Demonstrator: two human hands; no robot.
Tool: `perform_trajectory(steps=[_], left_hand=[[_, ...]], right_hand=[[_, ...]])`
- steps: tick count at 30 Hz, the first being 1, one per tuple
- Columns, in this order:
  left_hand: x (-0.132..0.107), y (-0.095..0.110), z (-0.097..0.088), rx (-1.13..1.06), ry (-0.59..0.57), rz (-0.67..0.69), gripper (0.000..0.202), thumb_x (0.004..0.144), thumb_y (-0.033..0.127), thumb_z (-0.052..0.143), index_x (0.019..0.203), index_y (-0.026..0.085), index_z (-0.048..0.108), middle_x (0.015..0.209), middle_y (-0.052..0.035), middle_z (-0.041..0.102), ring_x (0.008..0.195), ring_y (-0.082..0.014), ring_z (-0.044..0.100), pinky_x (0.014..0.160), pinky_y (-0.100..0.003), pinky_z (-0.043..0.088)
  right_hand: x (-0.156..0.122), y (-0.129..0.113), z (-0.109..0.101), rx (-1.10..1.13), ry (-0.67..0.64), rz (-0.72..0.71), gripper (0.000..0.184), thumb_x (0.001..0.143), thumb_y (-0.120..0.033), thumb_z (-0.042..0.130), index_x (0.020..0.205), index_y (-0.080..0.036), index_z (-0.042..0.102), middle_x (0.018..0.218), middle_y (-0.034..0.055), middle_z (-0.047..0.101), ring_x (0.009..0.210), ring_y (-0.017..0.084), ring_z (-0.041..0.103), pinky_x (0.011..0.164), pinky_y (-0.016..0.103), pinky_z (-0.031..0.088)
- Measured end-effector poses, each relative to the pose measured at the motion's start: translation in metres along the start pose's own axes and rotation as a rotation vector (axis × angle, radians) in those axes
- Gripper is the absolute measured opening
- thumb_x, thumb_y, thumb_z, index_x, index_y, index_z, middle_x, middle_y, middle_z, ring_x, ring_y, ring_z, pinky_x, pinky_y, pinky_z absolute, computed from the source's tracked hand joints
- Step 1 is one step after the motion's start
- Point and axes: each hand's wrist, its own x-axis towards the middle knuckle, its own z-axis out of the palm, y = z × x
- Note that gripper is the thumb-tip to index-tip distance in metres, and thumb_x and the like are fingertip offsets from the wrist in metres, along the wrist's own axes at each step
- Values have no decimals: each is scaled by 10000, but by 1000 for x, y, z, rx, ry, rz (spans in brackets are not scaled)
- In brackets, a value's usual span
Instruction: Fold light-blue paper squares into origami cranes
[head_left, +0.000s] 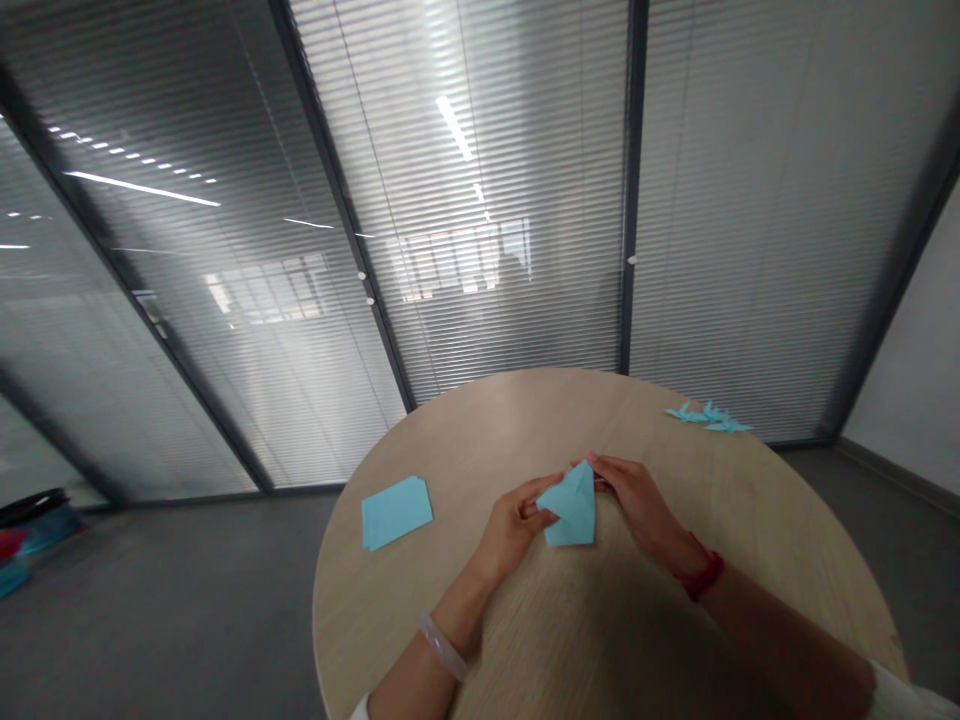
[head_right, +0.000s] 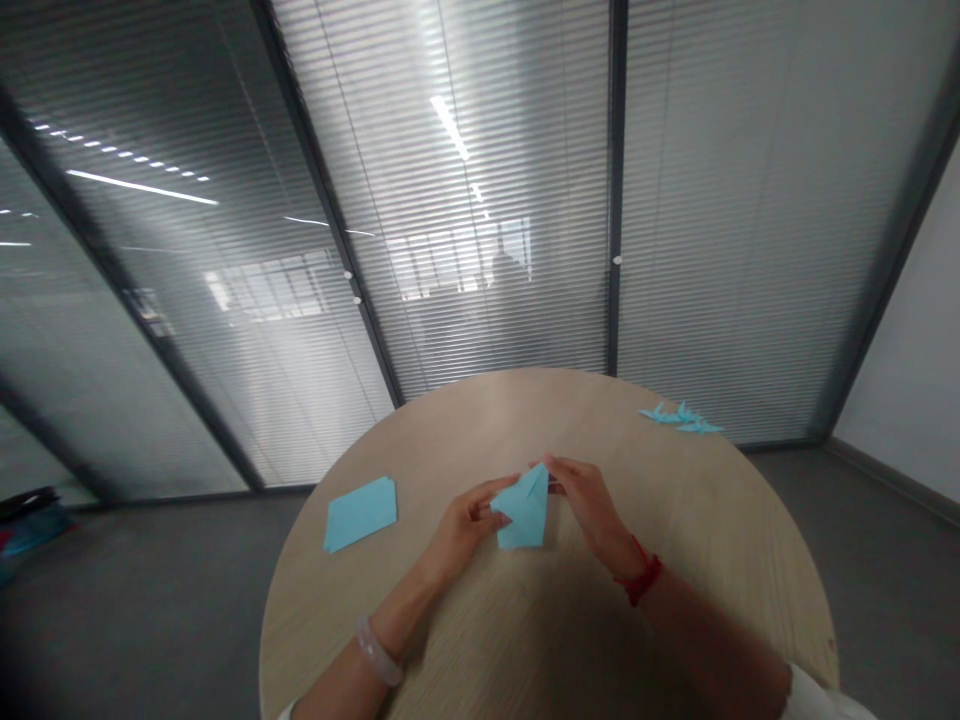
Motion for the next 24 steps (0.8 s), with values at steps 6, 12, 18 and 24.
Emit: perform_trajectory(steps=[6, 12, 18, 24], left_hand=[[1, 0, -4, 139, 80, 64, 373, 737, 209, 640, 1105, 178, 689, 1160, -91, 679, 986, -240, 635, 876, -350, 473], [3, -5, -8, 267, 185, 125, 304, 818, 337, 597, 1040, 167, 718, 1068, -97, 714, 946, -228, 640, 853, -318, 475], [2, -5, -9, 463, 262, 121, 375, 868, 431, 519, 989, 142, 726, 870, -68, 736, 749, -196, 627, 667, -263, 463], [-5, -6, -4, 614, 209, 210, 309, 891, 357, 501, 1078, 210, 698, 1032, -60, 727, 889, -207, 662, 816, -274, 463]], right_hand=[[0, 0, 1, -25, -28, -11, 402, 733, -565, 642, 758, -172, 724, 822, 96, 738, 783, 250, 686, 770, 385, 538], [-1, 1, 5, -24, -102, -20, 385, 731, -542, 658, 779, -162, 701, 823, 73, 721, 780, 227, 667, 775, 365, 526], [-1, 6, 14, 42, -221, 108, 446, 557, -474, 809, 816, -189, 584, 775, 19, 689, 731, 208, 658, 706, 354, 524], [0, 30, 20, 28, -221, 131, 481, 582, -499, 787, 776, -224, 444, 726, -24, 642, 645, 169, 627, 595, 314, 517]])
